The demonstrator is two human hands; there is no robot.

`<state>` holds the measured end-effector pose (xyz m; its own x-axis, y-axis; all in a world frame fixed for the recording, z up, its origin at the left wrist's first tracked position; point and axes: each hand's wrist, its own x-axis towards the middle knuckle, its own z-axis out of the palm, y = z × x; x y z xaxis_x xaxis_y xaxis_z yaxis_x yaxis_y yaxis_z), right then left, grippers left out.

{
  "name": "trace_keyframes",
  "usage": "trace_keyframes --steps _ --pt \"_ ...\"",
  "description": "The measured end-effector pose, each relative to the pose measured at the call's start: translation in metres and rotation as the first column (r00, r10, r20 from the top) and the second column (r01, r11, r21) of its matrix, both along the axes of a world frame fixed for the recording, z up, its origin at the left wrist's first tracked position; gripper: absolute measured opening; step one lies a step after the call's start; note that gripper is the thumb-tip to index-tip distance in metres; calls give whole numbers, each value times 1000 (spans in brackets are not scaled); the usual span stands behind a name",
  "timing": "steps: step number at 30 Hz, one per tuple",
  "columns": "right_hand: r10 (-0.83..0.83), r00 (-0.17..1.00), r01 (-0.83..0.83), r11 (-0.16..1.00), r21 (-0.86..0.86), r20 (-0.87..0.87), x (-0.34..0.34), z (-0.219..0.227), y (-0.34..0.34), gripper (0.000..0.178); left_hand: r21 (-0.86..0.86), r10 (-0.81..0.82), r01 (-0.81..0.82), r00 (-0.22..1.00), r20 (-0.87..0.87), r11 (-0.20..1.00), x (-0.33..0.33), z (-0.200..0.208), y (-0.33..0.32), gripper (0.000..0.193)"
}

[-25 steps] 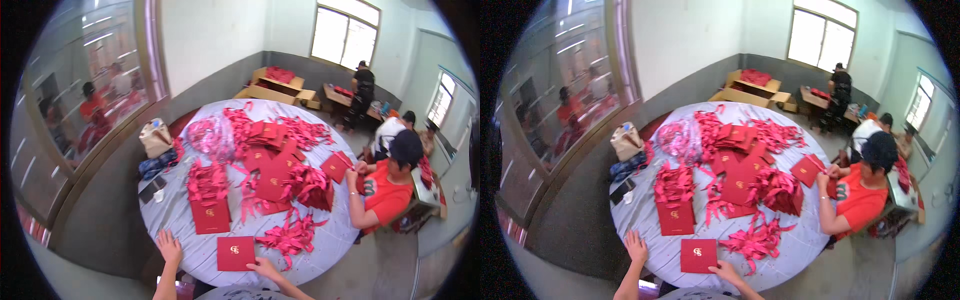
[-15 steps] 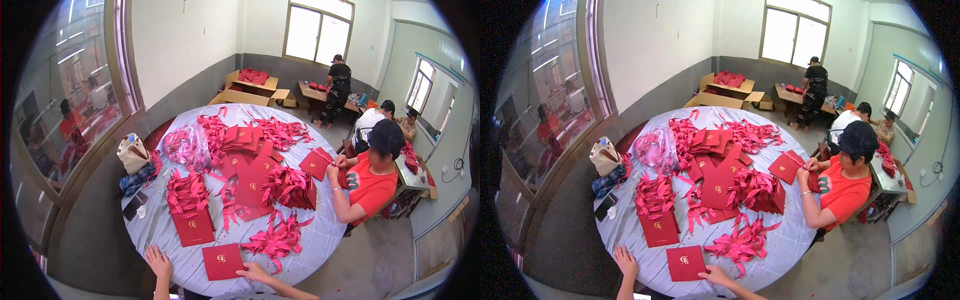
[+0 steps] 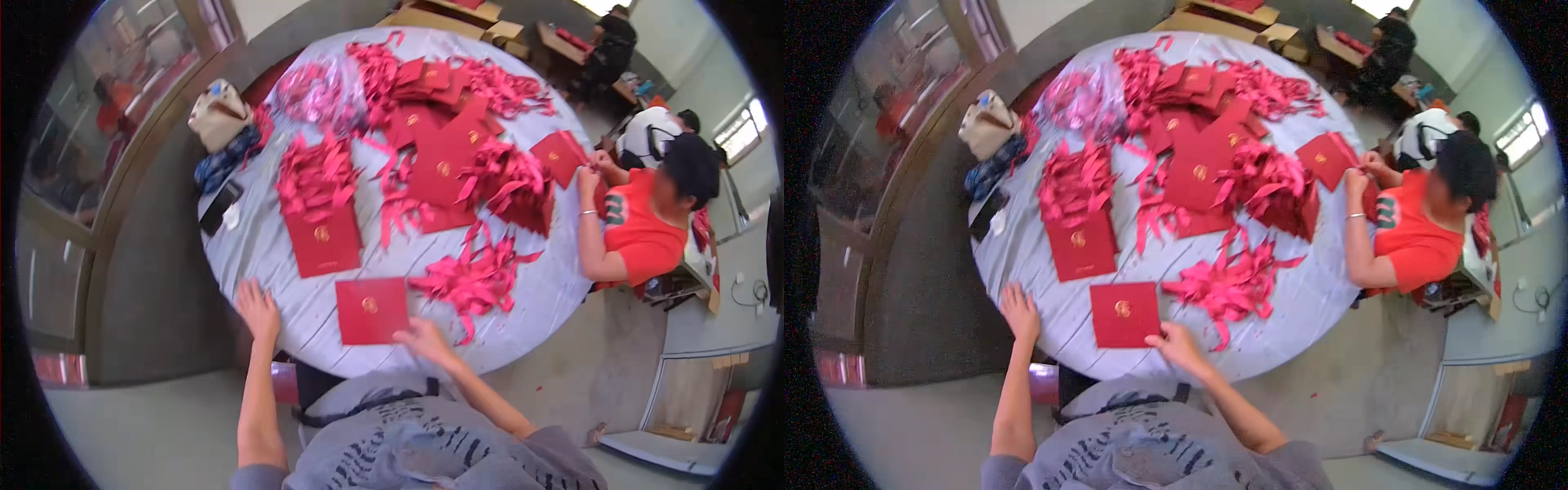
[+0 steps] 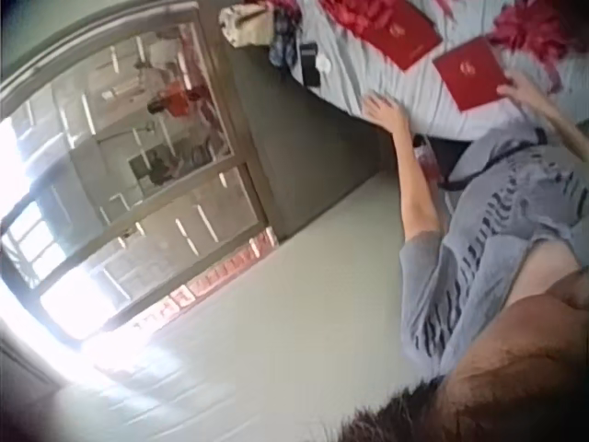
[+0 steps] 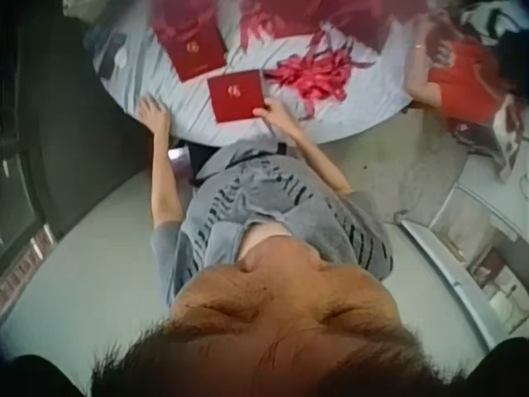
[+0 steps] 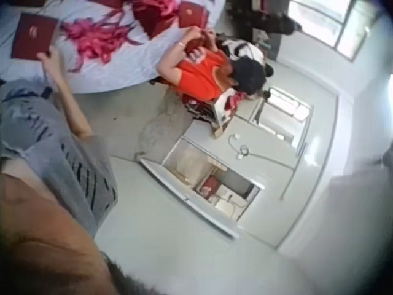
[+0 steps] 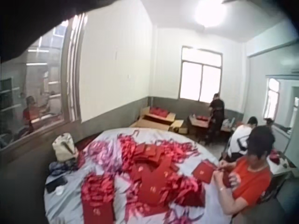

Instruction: The person attaches ribbon handles to paper gift bags by threading ribbon strips through the slots on each bag by hand.

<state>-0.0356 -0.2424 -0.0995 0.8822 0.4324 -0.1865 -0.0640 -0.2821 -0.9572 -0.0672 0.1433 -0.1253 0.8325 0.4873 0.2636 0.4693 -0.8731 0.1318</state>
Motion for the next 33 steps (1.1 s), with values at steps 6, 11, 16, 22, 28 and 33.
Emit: trace_keyframes --steps 6,11,16,22,28,33 --pt "-61 970 47 997 -65 -234 -6 1 -10 21 -260 -412 533 818 402 805 40 80 -116 47" --pt "-58 997 57 998 -20 -49 -14 4 4 23 -277 -658 760 648 384 588 43 100 -154 35" --pt "-134 990 130 989 -75 -50 -24 0 -1 28 -279 -683 788 615 392 549 36 103 -164 27" --pt "-279 890 331 939 -91 362 -19 31 6 64 -307 -685 802 597 418 512 24 119 -176 23" --pt "-51 764 159 981 -111 643 -9 86 16 32 -288 -733 805 592 335 518 8 140 -175 13" --pt "-37 734 110 992 -64 679 -20 115 15 15 -244 -750 800 599 279 548 -12 158 -173 16"
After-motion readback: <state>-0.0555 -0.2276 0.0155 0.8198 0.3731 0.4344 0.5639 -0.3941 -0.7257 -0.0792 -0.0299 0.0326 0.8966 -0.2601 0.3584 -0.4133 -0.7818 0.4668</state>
